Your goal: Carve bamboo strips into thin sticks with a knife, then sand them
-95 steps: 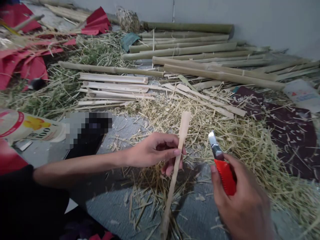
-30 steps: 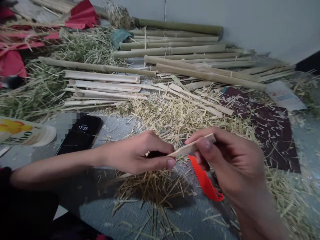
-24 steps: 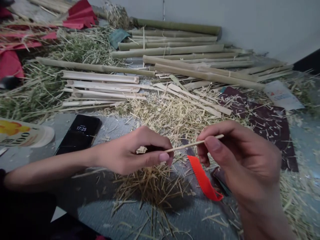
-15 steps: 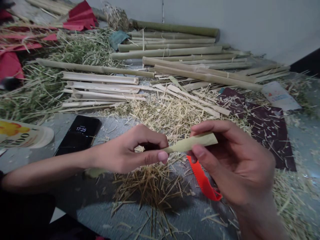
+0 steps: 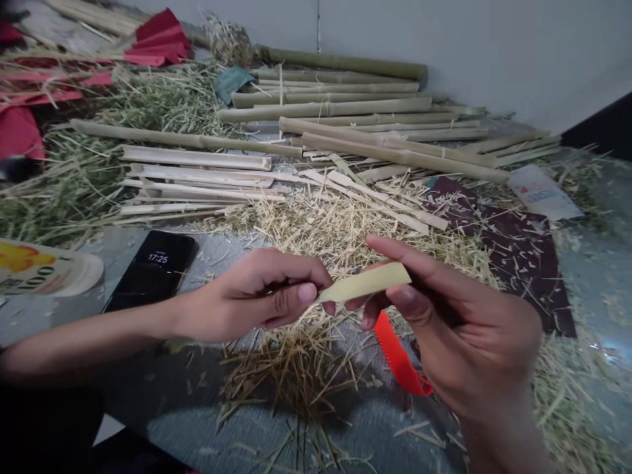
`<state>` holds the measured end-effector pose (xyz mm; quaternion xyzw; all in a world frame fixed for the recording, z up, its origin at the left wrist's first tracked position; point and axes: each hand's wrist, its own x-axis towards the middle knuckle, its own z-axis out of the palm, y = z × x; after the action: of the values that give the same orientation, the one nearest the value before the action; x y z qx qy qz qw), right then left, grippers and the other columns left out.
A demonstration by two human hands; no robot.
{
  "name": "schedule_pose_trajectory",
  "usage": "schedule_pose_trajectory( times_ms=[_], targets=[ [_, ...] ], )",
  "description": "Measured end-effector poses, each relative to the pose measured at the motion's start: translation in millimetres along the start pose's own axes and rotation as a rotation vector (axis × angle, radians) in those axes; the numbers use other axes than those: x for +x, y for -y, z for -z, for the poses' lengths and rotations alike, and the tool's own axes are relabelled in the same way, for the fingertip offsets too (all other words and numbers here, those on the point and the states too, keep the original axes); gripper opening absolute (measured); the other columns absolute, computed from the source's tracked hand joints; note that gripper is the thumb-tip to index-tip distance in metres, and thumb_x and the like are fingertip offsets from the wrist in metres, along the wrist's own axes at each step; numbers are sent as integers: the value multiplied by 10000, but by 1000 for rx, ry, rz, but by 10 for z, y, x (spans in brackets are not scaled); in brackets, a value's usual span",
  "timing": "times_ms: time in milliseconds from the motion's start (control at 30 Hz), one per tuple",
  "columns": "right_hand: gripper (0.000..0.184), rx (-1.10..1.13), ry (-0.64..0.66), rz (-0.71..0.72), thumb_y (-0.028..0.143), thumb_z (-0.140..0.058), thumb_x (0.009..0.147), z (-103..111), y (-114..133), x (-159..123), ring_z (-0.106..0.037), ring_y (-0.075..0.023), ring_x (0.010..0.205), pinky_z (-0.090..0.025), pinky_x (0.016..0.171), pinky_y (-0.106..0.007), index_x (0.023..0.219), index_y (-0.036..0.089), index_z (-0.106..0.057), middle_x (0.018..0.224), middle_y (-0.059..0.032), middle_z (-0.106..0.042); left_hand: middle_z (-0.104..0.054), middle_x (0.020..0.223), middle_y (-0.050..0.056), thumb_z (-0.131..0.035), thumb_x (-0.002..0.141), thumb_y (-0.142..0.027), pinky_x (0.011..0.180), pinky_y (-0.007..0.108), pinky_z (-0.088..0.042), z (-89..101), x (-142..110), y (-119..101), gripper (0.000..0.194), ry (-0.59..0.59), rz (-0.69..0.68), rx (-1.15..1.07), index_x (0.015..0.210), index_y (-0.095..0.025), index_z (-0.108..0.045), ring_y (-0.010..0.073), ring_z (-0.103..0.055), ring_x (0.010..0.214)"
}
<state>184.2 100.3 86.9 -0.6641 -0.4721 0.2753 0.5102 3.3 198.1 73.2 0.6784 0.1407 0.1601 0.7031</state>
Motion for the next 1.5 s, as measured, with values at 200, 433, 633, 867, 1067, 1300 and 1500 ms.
schedule_pose_trajectory(
  times_ms=[200, 433, 633, 867, 1067, 1300, 1500],
  targets=[
    [182, 9, 3, 83, 311, -657, 894, 6, -28, 1, -585, -102, 530, -536, 545, -244, 1049, 314, -751, 671, 35, -667, -404, 562, -94, -484, 1003, -176, 461, 170, -319, 19, -2, -11, 202, 28, 10, -42, 959, -40, -627, 40, -370, 478],
    [76, 84, 53, 121, 263, -655, 890, -15, -39, 4, -615, -103, 542, -507, 475, -215, 844, 244, -713, 659, 24, -665, -441, 624, -65, -523, 975, -180, 480, 176, -322, 8, -6, -51, 187, 48, 13, 135, 905, -84, -668, 47, -391, 526],
    [101, 105, 30, 81, 273, -657, 890, -44, -32, -16, -571, -103, 468, -464, 386, -213, 813, 230, -707, 624, 19, -649, -435, 530, -88, -478, 1008, -185, 462, 152, -341, -22, -22, -36, 216, 79, 72, 11, 895, -92, -637, 35, -402, 445],
    [159, 245, 121, -24, 310, -642, 903, 10, 6, 1, -601, -132, 476, -449, 356, -224, 1036, 270, -719, 621, 20, -643, -440, 509, -80, -412, 1047, -289, 451, 157, -375, 11, -17, -37, 284, 186, 175, -61, 948, -113, -611, 50, -425, 427],
    [291, -539, 103, 141, 454, -602, 916, 491, -411, -129, -671, -158, 670, -548, 606, -292, 1107, 248, -676, 848, -35, -716, -529, 580, -39, -465, 1009, -239, 430, 145, -344, 148, -98, -153, 259, -18, 182, 447, 832, -122, -613, 43, -475, 455],
    [492, -879, 329, 417, 512, -451, 972, 320, -859, -809, -547, -301, 1179, -491, 952, -483, 1320, 175, -537, 1285, -151, -567, -428, 501, -71, -492, 985, -226, 397, 184, -220, 273, -409, 29, 226, -247, 197, 1035, 795, -139, -580, 44, -312, 404],
    [464, -1028, 52, 351, 490, -364, 992, 478, -997, -592, -565, -284, 1053, -500, 896, -455, 1198, 152, -607, 1142, -157, -564, -611, 602, -18, -540, 991, -281, 354, 250, -343, -463, -723, 393, 349, 254, -143, 1317, 1215, -13, -544, 122, -527, 416]
  ],
)
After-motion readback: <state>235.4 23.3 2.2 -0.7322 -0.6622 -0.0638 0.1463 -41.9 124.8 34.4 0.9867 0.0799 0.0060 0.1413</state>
